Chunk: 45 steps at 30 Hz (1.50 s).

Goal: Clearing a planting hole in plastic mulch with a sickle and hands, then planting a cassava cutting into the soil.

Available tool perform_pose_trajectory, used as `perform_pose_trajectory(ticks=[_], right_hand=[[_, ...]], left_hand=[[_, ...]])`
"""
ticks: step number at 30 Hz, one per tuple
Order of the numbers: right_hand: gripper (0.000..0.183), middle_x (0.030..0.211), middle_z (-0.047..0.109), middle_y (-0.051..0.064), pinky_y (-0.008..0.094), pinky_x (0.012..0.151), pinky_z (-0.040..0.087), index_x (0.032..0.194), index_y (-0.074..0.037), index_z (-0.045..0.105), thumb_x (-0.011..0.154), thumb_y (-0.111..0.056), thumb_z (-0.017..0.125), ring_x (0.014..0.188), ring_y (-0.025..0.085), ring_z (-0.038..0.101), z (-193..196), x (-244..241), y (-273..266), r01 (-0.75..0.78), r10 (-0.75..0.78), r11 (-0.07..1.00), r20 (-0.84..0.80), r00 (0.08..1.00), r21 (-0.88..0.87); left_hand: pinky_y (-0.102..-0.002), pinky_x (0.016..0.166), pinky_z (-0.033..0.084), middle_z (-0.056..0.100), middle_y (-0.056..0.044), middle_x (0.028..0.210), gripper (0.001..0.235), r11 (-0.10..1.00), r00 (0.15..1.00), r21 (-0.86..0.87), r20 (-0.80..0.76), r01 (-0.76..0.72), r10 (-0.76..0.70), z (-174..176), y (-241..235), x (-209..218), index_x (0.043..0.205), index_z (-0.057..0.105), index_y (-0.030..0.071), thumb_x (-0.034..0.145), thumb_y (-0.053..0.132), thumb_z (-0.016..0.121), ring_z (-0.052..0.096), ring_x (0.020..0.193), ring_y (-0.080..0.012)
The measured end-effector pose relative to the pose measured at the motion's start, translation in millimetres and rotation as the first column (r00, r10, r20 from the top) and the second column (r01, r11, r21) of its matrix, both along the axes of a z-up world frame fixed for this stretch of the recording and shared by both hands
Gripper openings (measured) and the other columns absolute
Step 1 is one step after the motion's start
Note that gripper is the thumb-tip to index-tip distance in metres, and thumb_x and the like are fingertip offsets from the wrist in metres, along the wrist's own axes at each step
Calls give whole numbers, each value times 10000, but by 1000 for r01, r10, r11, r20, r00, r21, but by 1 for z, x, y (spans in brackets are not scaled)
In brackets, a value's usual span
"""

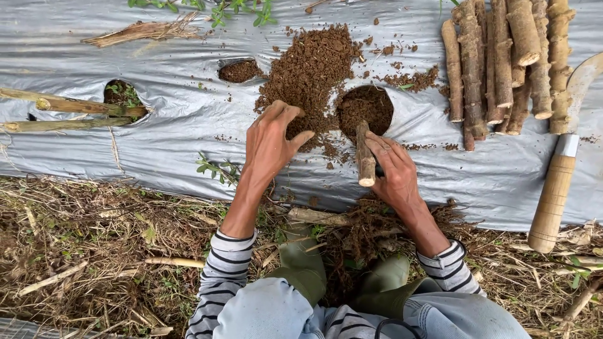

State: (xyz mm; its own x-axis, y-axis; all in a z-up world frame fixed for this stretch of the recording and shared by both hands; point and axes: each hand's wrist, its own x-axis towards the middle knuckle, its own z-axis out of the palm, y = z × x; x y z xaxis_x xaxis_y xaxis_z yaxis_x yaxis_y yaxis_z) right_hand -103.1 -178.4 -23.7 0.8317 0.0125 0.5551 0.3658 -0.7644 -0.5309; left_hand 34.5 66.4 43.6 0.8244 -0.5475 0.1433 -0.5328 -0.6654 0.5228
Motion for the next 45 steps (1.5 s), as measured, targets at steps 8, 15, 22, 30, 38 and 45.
perform_pose_trajectory(ticks=[8, 15, 22, 30, 38, 45], right_hand=[[459, 1284, 723, 165, 482, 964, 548, 1252, 5, 707, 799, 76, 696, 1087, 373, 695, 12, 1, 4, 10, -10, 1000, 4, 1000, 17], [441, 1285, 719, 160, 472, 951, 554, 1251, 3, 703, 811, 41, 704, 1089, 365, 695, -2, 0, 0, 9, -8, 1000, 23, 1000, -12], [416, 1279, 716, 197, 510, 947, 551, 1250, 23, 699, 833, 28, 704, 1078, 394, 691, 2, -1, 3, 23, -23, 1000, -8, 1000, -15], [407, 1301, 708, 199, 498, 957, 552, 1274, 22, 690, 868, -1, 712, 1097, 389, 688, -3, -2, 2, 10, -10, 1000, -43, 999, -1], [379, 1300, 720, 192, 489, 969, 549, 1240, 24, 706, 880, -67, 786, 1101, 380, 698, -12, -2, 0, 8, -8, 1000, -17, 1000, -1], [443, 1292, 721, 210, 502, 966, 556, 1268, 25, 695, 828, 71, 718, 1099, 393, 703, -6, -4, 1, 40, -42, 999, -77, 996, -25]], left_hand=[[-431, 612, 613, 485, -231, 1184, 602, 954, 950, 276, -247, -119, 189, 25, -11, -14, 1213, 554, -16, 734, 91, 903, 674, 863, -348], [-481, 789, 632, 542, -224, 1188, 453, 994, 914, 75, -391, -84, 107, 21, -28, -22, 1290, 624, 25, 863, 49, 772, 704, 971, -373], [-448, 816, 637, 610, -205, 1156, 356, 995, 958, -102, -286, -1, -29, -4, -63, -13, 1252, 659, -4, 904, 15, 727, 707, 1000, -355], [-523, 918, 605, 614, -210, 1260, 384, 984, 973, -179, -222, 21, -62, 52, -17, -11, 1263, 640, -32, 891, -14, 736, 666, 1113, -420], [-513, 871, 606, 703, -207, 1153, 436, 935, 948, 340, -318, 96, 18, -2, 41, -5, 1215, 695, 13, 800, 17, 829, 726, 1024, -383], [-554, 1016, 516, 688, -237, 1216, 478, 995, 871, 72, -491, 64, -21, -17, 16, -8, 1289, 687, 71, 840, -84, 744, 712, 1004, -335]])
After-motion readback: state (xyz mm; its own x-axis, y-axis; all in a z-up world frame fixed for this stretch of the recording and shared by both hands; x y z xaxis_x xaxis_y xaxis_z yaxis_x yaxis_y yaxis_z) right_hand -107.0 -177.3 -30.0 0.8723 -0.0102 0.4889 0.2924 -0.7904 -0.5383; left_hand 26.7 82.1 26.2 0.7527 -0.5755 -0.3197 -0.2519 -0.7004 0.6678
